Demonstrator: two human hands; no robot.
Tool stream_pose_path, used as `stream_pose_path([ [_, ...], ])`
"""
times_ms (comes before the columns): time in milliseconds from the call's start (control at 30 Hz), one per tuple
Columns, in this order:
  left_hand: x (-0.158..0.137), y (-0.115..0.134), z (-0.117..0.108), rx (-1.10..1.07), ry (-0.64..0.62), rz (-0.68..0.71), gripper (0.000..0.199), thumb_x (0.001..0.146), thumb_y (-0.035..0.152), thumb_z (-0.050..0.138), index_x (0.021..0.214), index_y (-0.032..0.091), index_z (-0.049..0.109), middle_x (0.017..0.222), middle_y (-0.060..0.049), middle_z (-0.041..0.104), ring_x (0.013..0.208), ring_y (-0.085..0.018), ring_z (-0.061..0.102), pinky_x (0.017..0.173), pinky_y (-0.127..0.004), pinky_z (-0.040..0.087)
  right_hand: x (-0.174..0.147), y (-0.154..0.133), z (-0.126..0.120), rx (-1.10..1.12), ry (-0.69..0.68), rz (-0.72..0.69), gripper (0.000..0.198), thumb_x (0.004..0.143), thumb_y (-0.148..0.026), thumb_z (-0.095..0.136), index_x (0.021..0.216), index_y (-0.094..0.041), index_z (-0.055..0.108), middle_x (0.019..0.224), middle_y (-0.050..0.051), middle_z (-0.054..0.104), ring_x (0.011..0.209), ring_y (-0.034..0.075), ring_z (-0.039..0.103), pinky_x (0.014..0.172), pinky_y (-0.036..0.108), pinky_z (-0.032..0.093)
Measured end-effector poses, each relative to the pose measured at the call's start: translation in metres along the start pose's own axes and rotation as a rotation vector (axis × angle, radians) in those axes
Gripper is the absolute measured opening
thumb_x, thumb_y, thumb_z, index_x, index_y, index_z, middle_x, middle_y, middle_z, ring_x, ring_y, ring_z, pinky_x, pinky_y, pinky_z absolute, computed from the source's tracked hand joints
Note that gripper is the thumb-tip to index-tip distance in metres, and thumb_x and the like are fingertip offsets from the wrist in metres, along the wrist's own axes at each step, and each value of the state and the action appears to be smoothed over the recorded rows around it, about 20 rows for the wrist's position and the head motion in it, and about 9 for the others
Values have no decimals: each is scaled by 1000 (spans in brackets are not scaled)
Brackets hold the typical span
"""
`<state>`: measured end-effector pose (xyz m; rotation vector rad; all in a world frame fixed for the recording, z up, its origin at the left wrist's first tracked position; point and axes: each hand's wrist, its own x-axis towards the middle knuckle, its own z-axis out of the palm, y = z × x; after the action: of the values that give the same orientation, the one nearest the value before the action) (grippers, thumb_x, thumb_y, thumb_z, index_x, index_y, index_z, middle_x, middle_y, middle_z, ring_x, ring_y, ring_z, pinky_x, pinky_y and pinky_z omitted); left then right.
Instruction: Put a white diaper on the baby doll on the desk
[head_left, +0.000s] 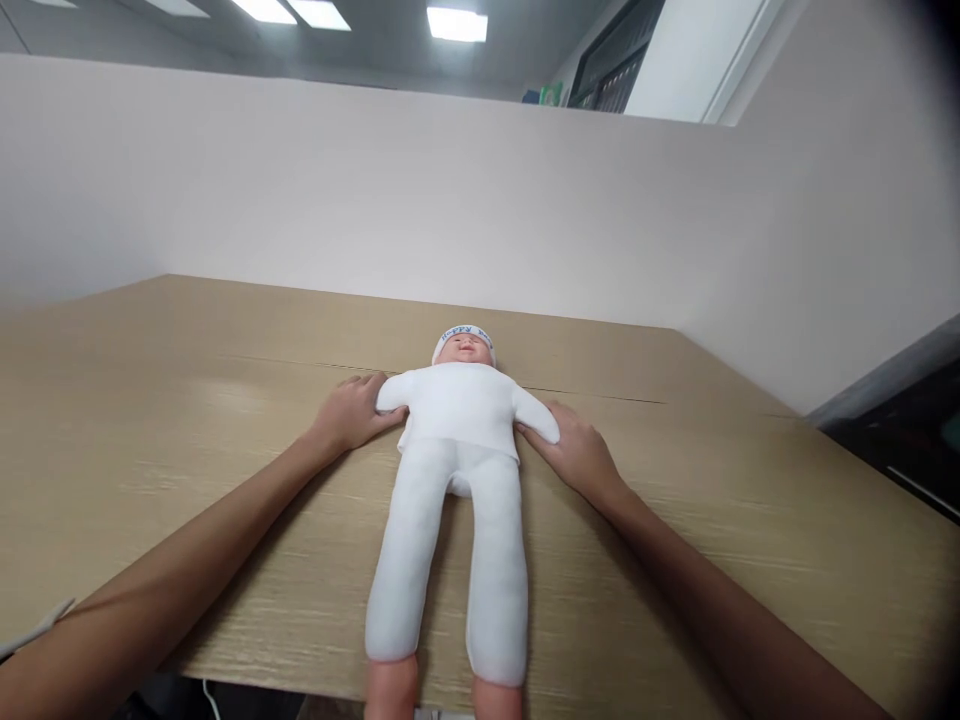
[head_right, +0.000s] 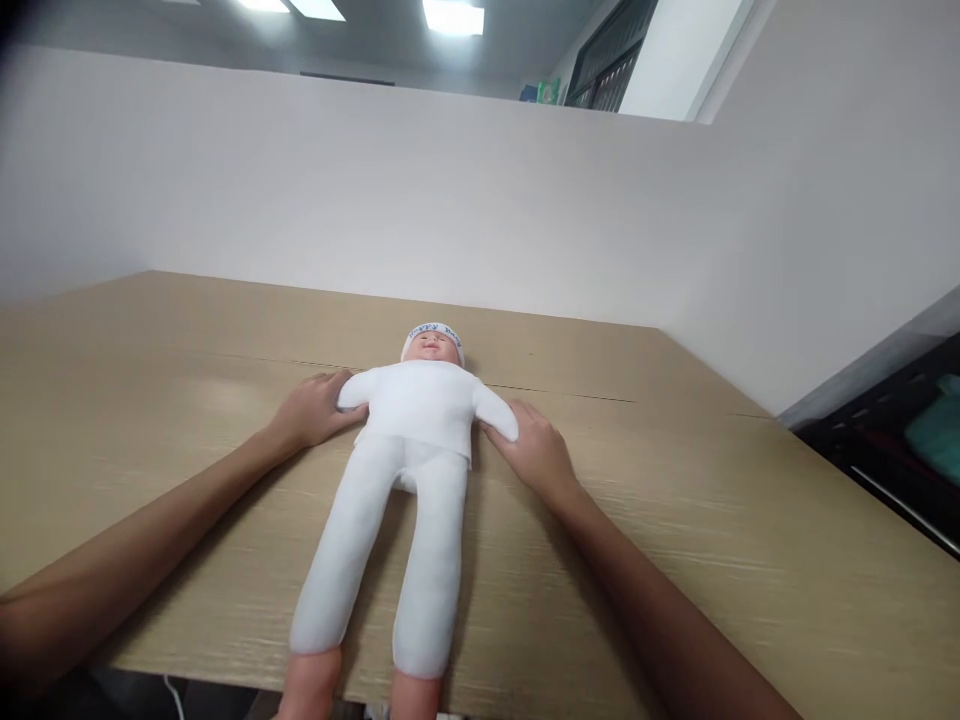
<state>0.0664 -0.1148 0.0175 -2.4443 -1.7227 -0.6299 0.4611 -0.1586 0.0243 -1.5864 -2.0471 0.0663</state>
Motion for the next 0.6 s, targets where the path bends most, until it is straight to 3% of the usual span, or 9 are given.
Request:
stream_pose_path([
  [100,22,-8,10,24,27,-24,49,98,69,56,101,21,63,95,-14,78,92,-36,72,77,-41,47,23,7,9,2,14,17,33,106,-54,62,125,-29,72,124,9,80,108,32,74,83,38,53],
  [233,49,-18,22,25,74,-57,52,96,70,58,102,20,69,95,-15,79,93,-36,72,77,-41,48,53,17,22,-45,26,37,31,106,-55,63,112,-26,71,113,10,79,100,32,74,78,38,50],
  [600,108,-51,48,32,121,-48,57,97,73,60,109,21,77,101,-16,80,100,-36,71,83,-43,49,118,38,44,-116,85,-34,34,106,-57,61,111,-24,71,112,12,78,104,33,71,84,40,51],
])
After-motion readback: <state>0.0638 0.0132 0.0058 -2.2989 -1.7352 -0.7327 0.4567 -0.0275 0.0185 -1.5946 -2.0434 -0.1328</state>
